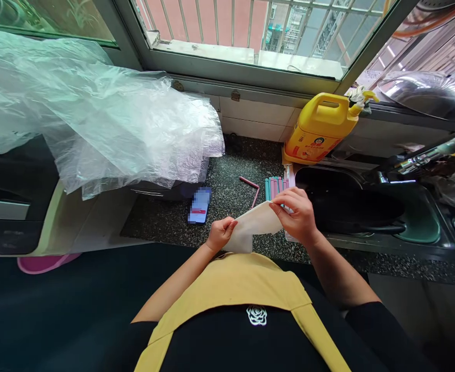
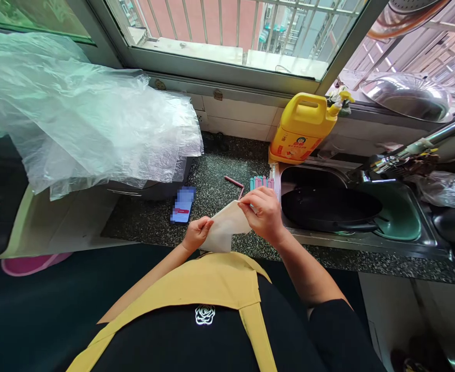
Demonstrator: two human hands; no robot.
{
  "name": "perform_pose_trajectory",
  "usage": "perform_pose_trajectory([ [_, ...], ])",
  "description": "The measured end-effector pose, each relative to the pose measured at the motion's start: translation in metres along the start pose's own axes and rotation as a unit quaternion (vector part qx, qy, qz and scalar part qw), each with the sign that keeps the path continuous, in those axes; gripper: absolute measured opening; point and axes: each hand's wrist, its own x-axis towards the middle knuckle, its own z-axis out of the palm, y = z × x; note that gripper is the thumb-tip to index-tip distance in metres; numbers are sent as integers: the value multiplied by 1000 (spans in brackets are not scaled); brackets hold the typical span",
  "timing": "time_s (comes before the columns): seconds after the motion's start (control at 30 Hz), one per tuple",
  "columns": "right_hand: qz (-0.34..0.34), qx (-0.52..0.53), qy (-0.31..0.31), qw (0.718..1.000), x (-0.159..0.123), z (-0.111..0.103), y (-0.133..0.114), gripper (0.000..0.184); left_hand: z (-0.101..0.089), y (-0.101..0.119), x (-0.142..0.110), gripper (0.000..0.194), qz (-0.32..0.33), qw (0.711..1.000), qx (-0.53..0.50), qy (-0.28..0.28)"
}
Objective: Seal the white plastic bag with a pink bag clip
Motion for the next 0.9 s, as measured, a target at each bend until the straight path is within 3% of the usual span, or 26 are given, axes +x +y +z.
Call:
perform_pose_trajectory([
  [0.17,1,-8,-16,1000,-1,4,-1,15,2,-16,-15,55,-13,999,29,13],
  [0.3,0,4,-48,999,0,9,-2,16,-4,-20,-10,56,-6,999,32,-9],
  [0.4,-11,14,-83,996,4,13,-3,16,-13,-6,10,53,43,999,-19,-13],
  [0.53,-25,25,-110,993,11,17,-6,16,-22,34,45,39,122,983,-136,26],
  [0.6,-14,36,-111,993,13,19,-7,18,-23,52,58,29,112,979,-171,25],
  [0.7,30,72,-101,992,12,18,-3,14,-24,65,64,31,59,975,-211,43],
  [0.83,146,147,-101,973,0,15,6,34,-27,66,62,38,-25,965,-245,88],
  [0.9,200,187,-116,955,-8,16,9,27,-29,65,61,40,-43,961,-250,107],
])
